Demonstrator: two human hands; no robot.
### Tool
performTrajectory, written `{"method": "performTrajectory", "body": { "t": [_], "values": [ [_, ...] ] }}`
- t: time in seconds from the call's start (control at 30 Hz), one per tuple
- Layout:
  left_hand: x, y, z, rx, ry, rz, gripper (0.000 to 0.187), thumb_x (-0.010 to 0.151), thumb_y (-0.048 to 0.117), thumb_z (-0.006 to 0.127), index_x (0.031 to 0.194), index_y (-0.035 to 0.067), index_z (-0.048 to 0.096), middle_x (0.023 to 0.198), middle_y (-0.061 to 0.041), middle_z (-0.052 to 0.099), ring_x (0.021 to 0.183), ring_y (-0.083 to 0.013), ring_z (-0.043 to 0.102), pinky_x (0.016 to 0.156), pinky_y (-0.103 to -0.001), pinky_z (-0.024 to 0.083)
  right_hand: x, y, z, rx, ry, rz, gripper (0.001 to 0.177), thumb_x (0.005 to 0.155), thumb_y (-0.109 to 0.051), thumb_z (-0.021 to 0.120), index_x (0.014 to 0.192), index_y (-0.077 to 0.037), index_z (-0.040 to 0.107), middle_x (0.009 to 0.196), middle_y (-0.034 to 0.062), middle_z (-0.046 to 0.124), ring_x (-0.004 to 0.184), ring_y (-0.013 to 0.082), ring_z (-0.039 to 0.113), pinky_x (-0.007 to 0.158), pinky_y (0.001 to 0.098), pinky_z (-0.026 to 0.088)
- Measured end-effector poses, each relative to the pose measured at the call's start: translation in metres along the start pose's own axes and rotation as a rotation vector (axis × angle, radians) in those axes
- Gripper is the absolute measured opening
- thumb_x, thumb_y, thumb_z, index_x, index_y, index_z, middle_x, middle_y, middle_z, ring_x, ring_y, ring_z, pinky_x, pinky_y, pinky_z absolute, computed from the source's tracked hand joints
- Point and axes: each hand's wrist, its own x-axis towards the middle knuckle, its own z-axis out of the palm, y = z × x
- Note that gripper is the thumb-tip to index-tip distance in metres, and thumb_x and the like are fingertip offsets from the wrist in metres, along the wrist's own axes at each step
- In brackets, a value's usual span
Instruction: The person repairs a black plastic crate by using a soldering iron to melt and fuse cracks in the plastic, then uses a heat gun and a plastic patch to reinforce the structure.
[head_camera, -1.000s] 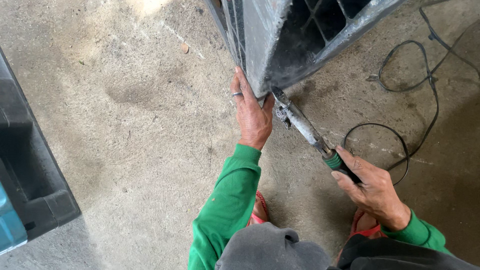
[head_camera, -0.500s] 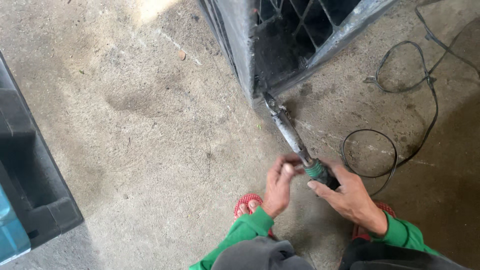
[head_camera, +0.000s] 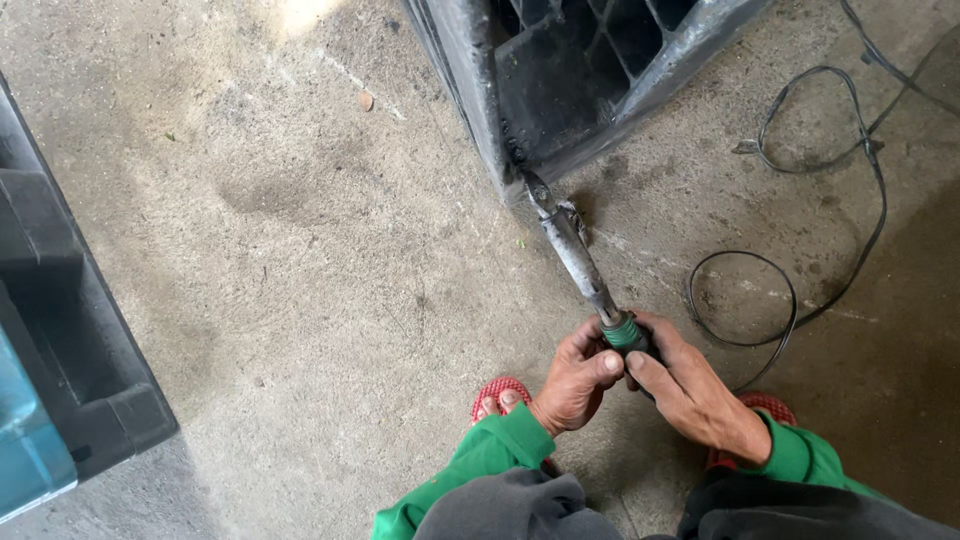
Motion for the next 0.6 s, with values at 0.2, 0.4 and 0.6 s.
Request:
{"method": "performTrajectory", "body": {
  "t": [0.2, 0.4, 0.6],
  "values": [
    [-0.001, 0.005, 0.011, 0.029, 0.012, -0.003, 0.054, 0.098, 0.033, 0.077, 0.141, 0.007, 0.056, 0.115, -0.005, 0.066, 0.096, -0.0193, 0.065, 0.071, -0.034, 0.057, -0.001, 0.007, 0.005, 0.236, -0.036, -0.065, 0.050, 0.100, -0.030, 0.056, 0.143, -0.006, 0.048, 0.091, 0.0070, 0.061, 0.069, 0.0144, 0.059, 0.057, 0.0326, 0.052],
    [0.000, 0.011, 0.021, 0.043, -0.021, 0.025, 0.066, 0.107, 0.036, 0.069, 0.162, 0.010, 0.044, 0.128, -0.005, 0.061, 0.105, -0.0188, 0.063, 0.079, -0.034, 0.057, 0.010, 0.021, 0.005, -0.024, 0.060, -0.109, 0.049, 0.101, -0.034, 0.054, 0.140, -0.006, 0.048, 0.082, 0.0070, 0.063, 0.067, 0.0130, 0.060, 0.058, 0.0316, 0.051],
    [0.008, 0.003, 0.014, 0.114, 0.029, 0.029, 0.067, 0.105, 0.036, 0.065, 0.161, 0.011, 0.040, 0.128, -0.005, 0.061, 0.107, -0.0201, 0.064, 0.080, -0.037, 0.060, 0.017, 0.020, 0.001, 0.023, 0.010, 0.022, 0.042, 0.100, -0.038, 0.052, 0.128, -0.006, 0.054, 0.067, 0.0048, 0.061, 0.056, 0.0145, 0.057, 0.051, 0.0338, 0.048]
  ]
}}
